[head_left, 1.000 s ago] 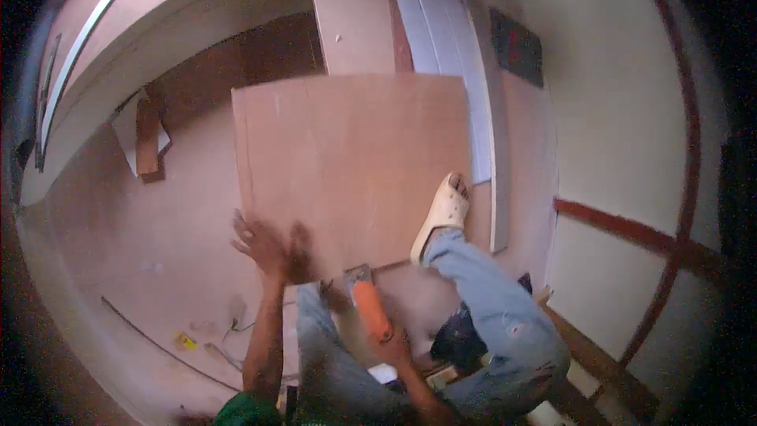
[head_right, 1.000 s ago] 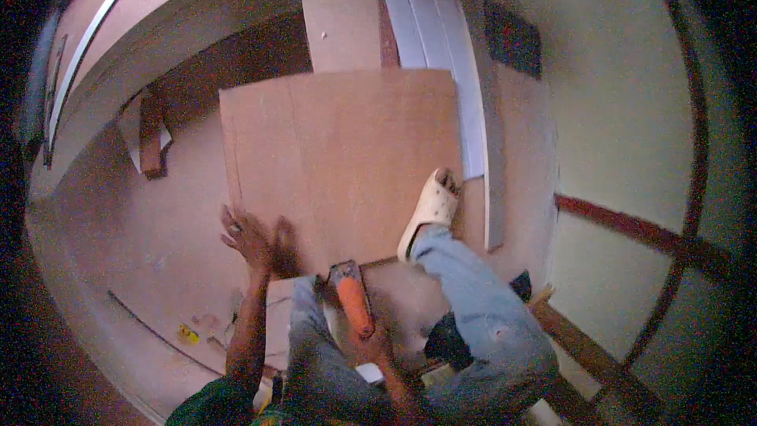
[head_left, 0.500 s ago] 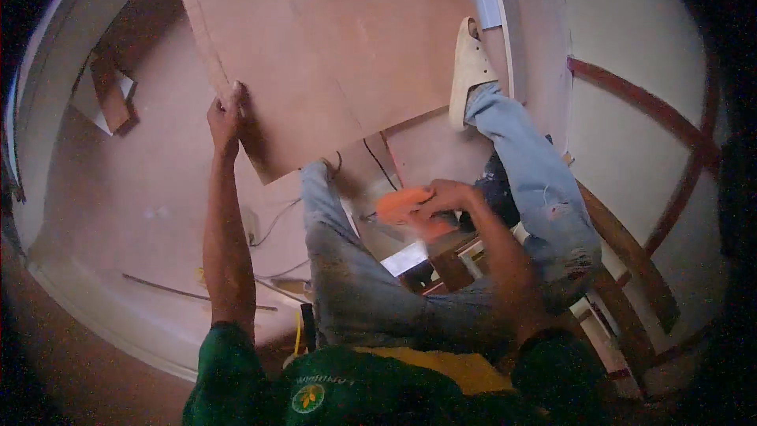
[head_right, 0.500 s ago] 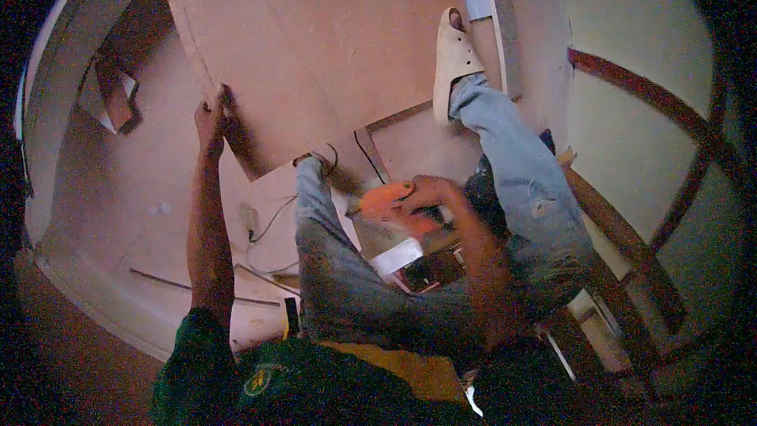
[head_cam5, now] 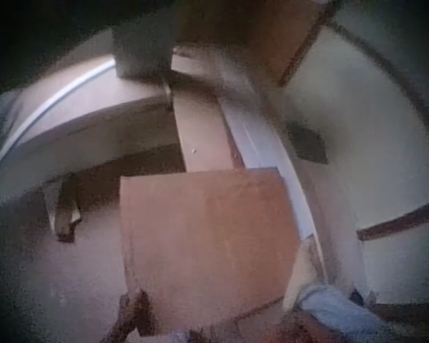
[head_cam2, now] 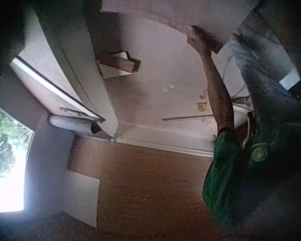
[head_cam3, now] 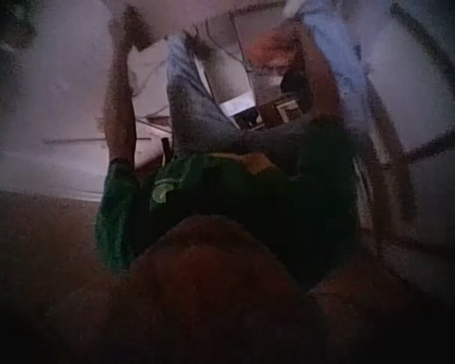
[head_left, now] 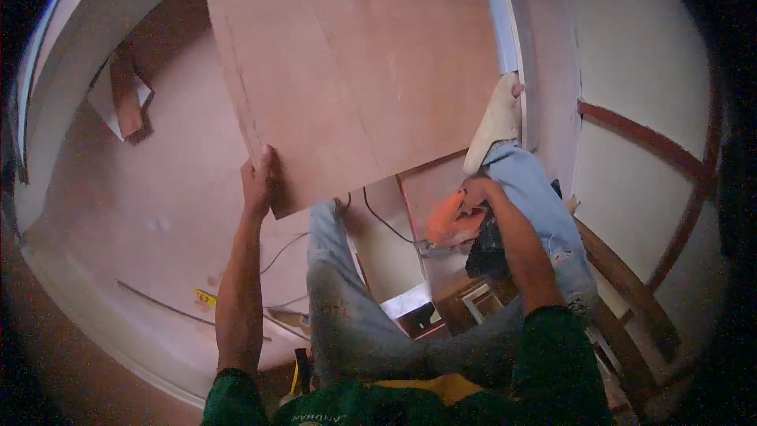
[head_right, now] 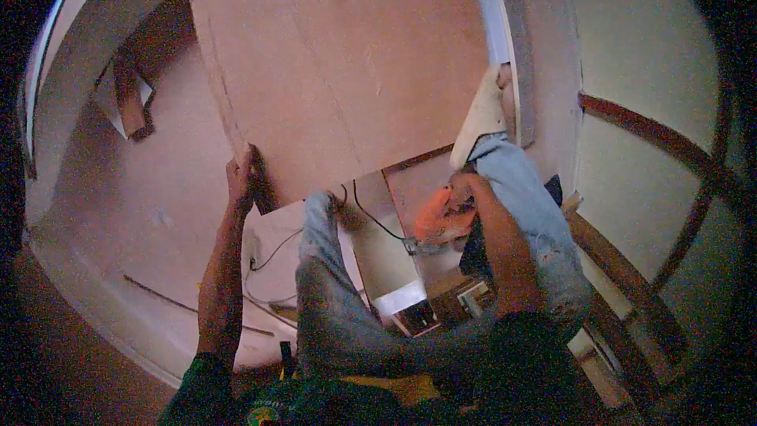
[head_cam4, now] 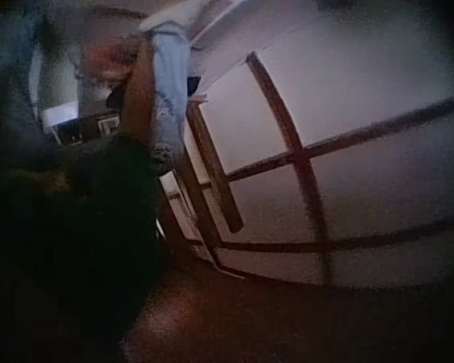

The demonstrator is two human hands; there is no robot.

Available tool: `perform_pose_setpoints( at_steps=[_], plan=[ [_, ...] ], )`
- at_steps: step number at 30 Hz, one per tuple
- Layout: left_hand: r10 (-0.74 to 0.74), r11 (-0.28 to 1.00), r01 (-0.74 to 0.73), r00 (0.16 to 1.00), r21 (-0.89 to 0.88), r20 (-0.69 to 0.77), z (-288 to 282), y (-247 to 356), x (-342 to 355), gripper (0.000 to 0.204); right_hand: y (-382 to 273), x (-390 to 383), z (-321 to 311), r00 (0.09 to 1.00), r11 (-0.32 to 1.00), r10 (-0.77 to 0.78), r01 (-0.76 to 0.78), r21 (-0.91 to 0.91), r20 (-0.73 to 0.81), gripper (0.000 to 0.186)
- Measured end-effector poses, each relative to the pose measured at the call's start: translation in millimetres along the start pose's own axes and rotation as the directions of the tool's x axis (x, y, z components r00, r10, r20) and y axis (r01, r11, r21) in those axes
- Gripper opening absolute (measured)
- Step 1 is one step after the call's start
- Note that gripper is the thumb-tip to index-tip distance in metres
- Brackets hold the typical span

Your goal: The person marks a line on a wooden board using a straight edge and a pencil, then cuts the board along the line using a jigsaw.

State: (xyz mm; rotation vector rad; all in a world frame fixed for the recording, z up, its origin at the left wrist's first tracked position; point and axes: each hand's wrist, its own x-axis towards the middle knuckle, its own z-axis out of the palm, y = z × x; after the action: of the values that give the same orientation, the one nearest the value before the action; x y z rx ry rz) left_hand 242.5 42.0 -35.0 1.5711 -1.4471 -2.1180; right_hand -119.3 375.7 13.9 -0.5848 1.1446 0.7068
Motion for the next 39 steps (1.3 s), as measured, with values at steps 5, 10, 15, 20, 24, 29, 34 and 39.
perform_pose_setpoints(
  at_steps=[5,10,15,20,24,29,34,39],
  plan=[
    [0.074,0.997,-0.071,0.984,0.026,-0.164,27.7,10.3,-1.9,0.043,-13.7,1.7,61.9,0.534,0.97,0.2,0.009,0.242,-0.822,0.059],
    [-0.02,0.999,0.024,0.994,0.039,-0.112,11.2,64.4,-30.6,0.039,-95.1,28.3,102.1,0.087,0.917,0.399,-0.037,0.397,-0.913,0.065],
    [0.062,0.991,-0.049,0.992,-0.126,0.107,21.6,191.4,-120.1,0.042,-191.3,11.6,130.0,0.274,0.787,0.277,0.485,0.381,-0.921,0.046],
    [0.288,0.884,-0.455,0.714,0.11,0.638,138.2,327.6,-188.1,0.073,-162.9,-11.2,79.0,0.164,0.609,0.484,0.642,0.466,-0.859,0.046],
    [0.617,0.757,-0.652,0.738,0.053,0.273,207.1,348.2,-226.0,0.06,-96.2,-2.1,0.1,0.425,-0.133,0.468,0.9,0.414,-0.775,0.051],
    [0.407,0.91,-0.414,0.902,0.028,0.142,128.8,280.5,-127.9,0.047,-100.7,-47.6,29.1,0.629,-0.835,0.263,0.528,0.154,-0.732,0.06],
    [0.144,0.976,-0.111,0.974,0.188,-0.175,47.4,234.0,-80.1,0.035,-121.0,-42.9,-11.3,0.625,-0.88,0.316,0.474,0.026,-0.714,0.066],
    [0.119,0.977,-0.061,0.95,0.203,-0.287,136.9,213.0,-83.5,0.051,21.3,29.7,-18.8,0.484,-0.474,0.812,0.873,0.114,-0.328,0.063]
  ],
)
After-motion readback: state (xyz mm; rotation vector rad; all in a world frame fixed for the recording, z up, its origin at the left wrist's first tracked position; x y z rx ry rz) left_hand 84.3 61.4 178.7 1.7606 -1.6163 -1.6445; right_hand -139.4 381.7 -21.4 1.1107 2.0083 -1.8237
